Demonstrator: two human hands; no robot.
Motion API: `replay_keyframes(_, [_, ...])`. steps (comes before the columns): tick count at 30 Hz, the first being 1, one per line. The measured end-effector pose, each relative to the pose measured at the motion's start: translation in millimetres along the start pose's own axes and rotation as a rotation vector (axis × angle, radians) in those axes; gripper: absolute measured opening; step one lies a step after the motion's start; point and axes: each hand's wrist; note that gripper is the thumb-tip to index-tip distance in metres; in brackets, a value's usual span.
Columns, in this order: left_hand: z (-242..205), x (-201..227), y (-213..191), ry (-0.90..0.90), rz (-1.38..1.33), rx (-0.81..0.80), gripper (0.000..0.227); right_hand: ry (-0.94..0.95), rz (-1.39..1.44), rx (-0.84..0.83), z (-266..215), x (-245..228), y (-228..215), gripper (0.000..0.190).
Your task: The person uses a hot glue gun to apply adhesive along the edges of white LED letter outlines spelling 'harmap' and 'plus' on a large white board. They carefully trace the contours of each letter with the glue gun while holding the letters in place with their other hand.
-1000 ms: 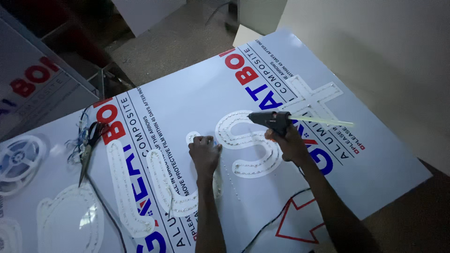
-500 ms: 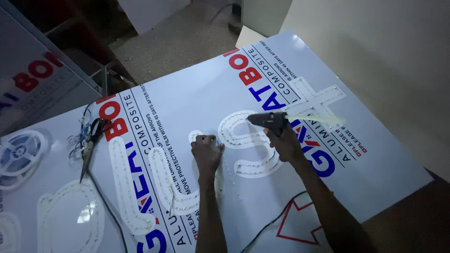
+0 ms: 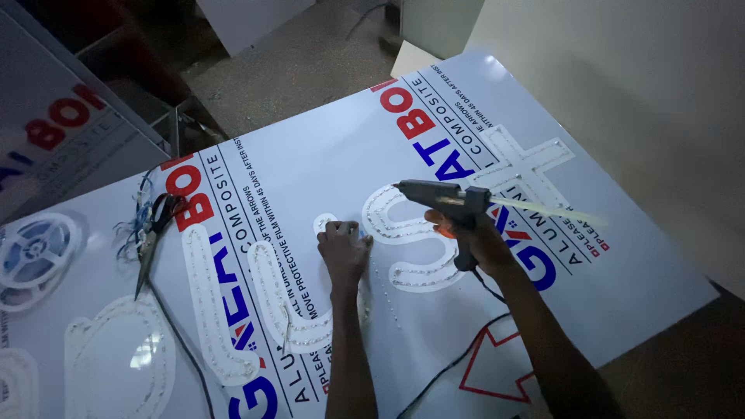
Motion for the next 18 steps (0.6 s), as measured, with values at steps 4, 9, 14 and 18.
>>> replay_keyframes(4, [1.5,-8.0,-2.0,0.004,-0.031,0.012,0.049,0.047,0.047,0.027,-9.7,-11.1,13.2,0.023])
replay_keyframes(9, [-2.9,-4.7,-1.9,-0.007,0.021,-0.002,0.046,0.006,0.063,0.052,-36.5,6.7,11.5,0.013])
replay_keyframes(14, [-4.1,-3.0,-7.5,-0.008,-0.029,0.011,0.045,-0.071,-0.468,-0.044,-40.5,29.0,-8.1,0.017])
replay_keyframes(18, [-2.7,-10.0,1.3,0.020,-0.031,0.038,0.048,-0.039,-0.832,-0.052,-40.6,24.8,-8.8,0.031])
Point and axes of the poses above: each hand's wrist, its own z-axis towards the middle knuckle, its own y-axis out of the palm, x = y × z, and after that the axes turned 2 degrees about y, right-handed
